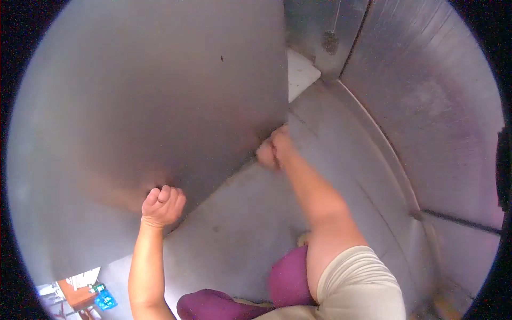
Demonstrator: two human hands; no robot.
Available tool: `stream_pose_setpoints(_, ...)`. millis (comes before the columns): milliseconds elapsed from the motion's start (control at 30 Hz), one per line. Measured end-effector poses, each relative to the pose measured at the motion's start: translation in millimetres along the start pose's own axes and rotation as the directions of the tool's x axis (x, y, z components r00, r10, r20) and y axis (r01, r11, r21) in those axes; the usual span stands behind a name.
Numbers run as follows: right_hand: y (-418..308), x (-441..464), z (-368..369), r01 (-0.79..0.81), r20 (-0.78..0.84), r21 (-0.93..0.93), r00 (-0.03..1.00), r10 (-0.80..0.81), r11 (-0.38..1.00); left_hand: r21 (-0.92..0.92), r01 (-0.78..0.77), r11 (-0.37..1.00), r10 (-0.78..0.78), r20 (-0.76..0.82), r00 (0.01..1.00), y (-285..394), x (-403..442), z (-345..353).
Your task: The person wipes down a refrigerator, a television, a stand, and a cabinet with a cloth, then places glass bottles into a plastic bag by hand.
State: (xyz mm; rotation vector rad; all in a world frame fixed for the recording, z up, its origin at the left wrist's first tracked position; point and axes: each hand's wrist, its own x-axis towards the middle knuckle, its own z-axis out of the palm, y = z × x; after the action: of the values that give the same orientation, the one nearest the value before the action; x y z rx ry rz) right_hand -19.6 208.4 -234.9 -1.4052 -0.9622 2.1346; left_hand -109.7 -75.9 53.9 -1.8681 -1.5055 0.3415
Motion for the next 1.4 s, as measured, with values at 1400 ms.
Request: stream_pose_setpoints(1400, 65.7, -214.0, 163.4, 0.205, 0.128, 0.083, 0.968, -0.214, 0.975, -0.496, 0.382, 0.780, -0.351, 0.158, 0.923, 62.5, -186.4, -36.8)
